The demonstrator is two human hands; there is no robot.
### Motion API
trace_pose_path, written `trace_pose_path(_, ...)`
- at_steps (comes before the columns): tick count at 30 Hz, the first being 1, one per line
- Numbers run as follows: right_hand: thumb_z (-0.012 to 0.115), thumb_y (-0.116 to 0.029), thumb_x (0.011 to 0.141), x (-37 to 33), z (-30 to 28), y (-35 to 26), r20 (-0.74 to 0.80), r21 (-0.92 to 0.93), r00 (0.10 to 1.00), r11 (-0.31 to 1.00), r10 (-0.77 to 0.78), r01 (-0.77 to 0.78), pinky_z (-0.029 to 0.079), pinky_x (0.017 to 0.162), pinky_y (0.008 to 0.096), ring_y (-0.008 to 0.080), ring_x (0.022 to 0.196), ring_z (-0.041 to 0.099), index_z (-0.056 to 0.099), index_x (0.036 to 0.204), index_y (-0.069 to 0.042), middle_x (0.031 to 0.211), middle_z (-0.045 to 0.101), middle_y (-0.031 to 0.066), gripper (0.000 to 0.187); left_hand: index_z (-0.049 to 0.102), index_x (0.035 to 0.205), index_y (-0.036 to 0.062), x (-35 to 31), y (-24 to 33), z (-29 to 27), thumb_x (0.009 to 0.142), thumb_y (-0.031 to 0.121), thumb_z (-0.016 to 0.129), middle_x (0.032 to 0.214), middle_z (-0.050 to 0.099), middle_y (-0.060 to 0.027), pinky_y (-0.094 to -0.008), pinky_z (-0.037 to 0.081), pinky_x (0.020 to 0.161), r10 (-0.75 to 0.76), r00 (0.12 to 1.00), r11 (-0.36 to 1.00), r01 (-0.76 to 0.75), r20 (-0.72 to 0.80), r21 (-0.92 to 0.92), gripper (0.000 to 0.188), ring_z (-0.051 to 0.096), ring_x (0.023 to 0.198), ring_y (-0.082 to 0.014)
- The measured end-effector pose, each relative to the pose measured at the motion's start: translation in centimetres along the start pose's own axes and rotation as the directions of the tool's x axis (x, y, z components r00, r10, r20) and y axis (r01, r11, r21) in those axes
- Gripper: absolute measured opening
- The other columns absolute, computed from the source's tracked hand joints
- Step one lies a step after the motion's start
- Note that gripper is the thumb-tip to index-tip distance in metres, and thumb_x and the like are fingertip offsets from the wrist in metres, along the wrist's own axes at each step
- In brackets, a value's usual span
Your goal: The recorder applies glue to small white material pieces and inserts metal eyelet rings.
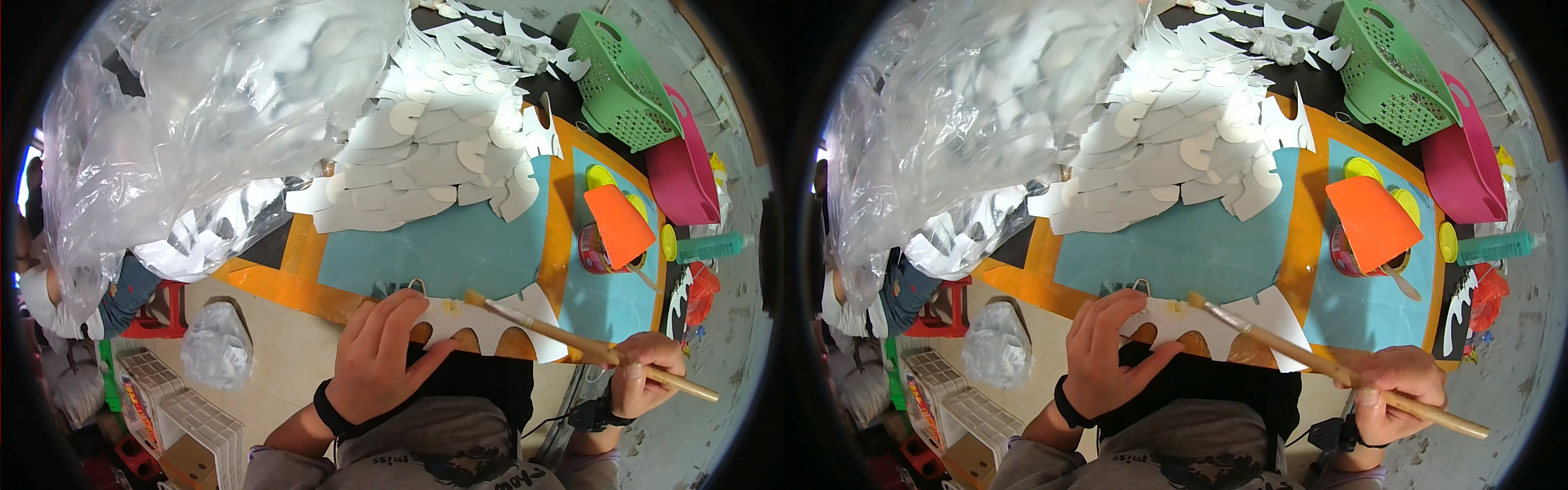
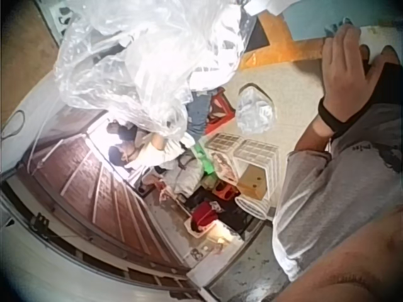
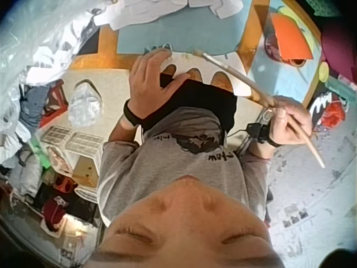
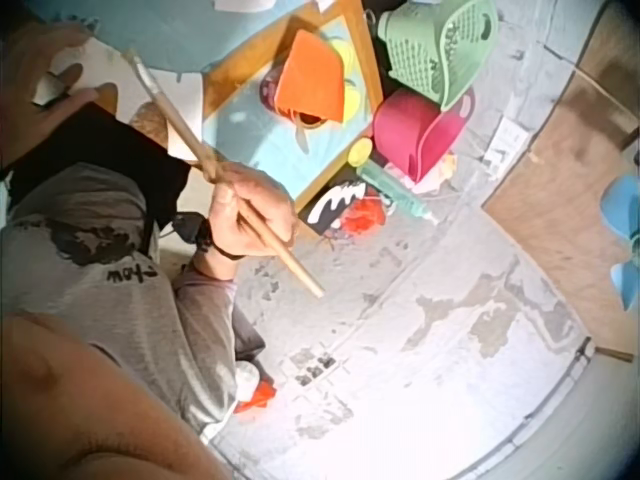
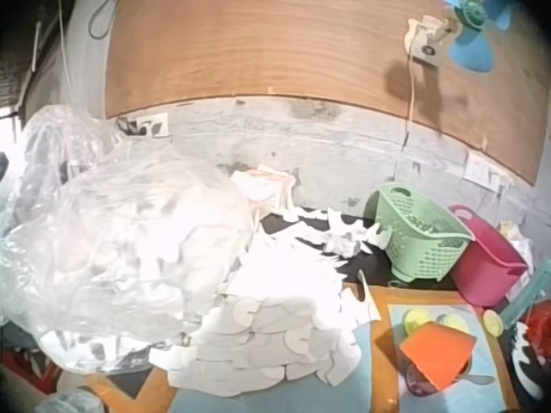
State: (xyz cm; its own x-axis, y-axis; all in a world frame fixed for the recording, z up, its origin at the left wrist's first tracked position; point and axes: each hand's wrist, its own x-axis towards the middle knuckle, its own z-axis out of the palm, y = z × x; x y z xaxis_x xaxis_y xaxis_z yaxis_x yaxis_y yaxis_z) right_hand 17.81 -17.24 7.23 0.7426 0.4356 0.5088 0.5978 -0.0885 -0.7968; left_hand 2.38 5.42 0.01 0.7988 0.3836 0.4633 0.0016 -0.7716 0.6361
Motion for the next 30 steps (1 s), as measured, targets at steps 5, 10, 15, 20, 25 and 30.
trace_pose_path(5, 0.074, -0.020, 0.083, 0.2, 0.8, 0.1, 0.108, -0.148, 0.971, 0.963, -0.213, 0.227, 0.049, 0.052, 0.0263, 0.0192, 0.051, 0.065, 0.059, 0.080, -0.007, 0.057, 0.065, 0.0096, 0.020, 0.055, 0.115, -0.0001, 0.0, 0.1, 0.0, 0.072, 0.017, 0.083, 0.110, 0.062, -0.0163, -0.0356, 0.050, 0.075, -0.004, 1.000, 1.000, 0.004, -0.001, -0.001, 0.053, 0.061, 0.086, -0.0302)
trace_pose_path(10, 0.075, -0.022, 0.083, -0.2, 0.4, 0.1, 0.004, -0.004, 0.996, 0.996, -0.085, 0.085, 0.050, 0.053, 0.0263, 0.0195, 0.052, 0.066, 0.059, 0.077, -0.007, 0.057, 0.064, 0.0094, 0.022, 0.055, 0.115, -0.0004, 0.0, 0.0, 0.0, 0.073, 0.017, 0.082, 0.111, 0.062, -0.0166, -0.0359, 0.050, 0.075, 0.004, 1.000, 1.000, -0.004, -0.005, -0.009, 0.053, 0.061, 0.086, -0.0303)
trace_pose_path(15, 0.073, -0.024, 0.085, -1.0, -0.8, 0.6, 0.033, -0.148, 0.994, 0.983, -0.103, 0.107, 0.050, 0.056, 0.0283, 0.0182, 0.054, 0.064, 0.058, 0.078, -0.007, 0.059, 0.063, 0.0076, 0.024, 0.055, 0.115, -0.0009, 0.0, 0.0, 0.0, 0.073, 0.016, 0.082, 0.111, 0.062, -0.0172, -0.0362, 0.050, 0.074, 0.015, 1.000, 1.000, -0.015, -0.005, 0.008, 0.053, 0.061, 0.086, -0.0312)
trace_pose_path(20, 0.072, -0.028, 0.087, -1.7, -1.4, 1.1, -0.109, -0.066, 0.979, 0.984, -0.172, 0.166, 0.049, 0.054, 0.0280, 0.0174, 0.050, 0.061, 0.057, 0.083, -0.008, 0.060, 0.062, 0.0071, 0.025, 0.055, 0.115, -0.0009, 0.0, 0.2, 0.0, 0.073, 0.016, 0.082, 0.111, 0.062, -0.0172, -0.0376, 0.050, 0.076, 0.001, 1.000, 1.000, -0.001, 0.001, -0.004, 0.053, 0.061, 0.088, -0.0321)
trace_pose_path(25, 0.074, -0.028, 0.085, -1.6, -0.7, 0.6, 0.023, -0.107, 0.982, 0.976, -0.187, 0.189, 0.050, 0.054, 0.0263, 0.0182, 0.051, 0.064, 0.059, 0.079, -0.009, 0.058, 0.065, 0.0083, 0.024, 0.054, 0.112, 0.0015, 0.1, 0.1, 0.2, 0.068, 0.020, 0.087, 0.107, 0.063, -0.0154, -0.0374, 0.051, 0.078, 0.015, 1.000, 0.999, -0.014, -0.018, 0.034, 0.059, 0.062, 0.091, -0.0313)
trace_pose_path(30, 0.076, -0.025, 0.081, -1.6, -0.2, 0.8, 0.097, -0.147, 0.983, 0.975, -0.156, 0.169, 0.051, 0.053, 0.0279, 0.0192, 0.052, 0.065, 0.061, 0.077, -0.009, 0.060, 0.067, 0.0075, 0.022, 0.054, 0.112, 0.0023, -0.1, 0.1, 0.1, 0.068, 0.021, 0.087, 0.107, 0.063, -0.0151, -0.0374, 0.050, 0.078, 0.004, 1.000, 0.999, -0.003, -0.017, 0.042, 0.058, 0.061, 0.090, -0.0313)
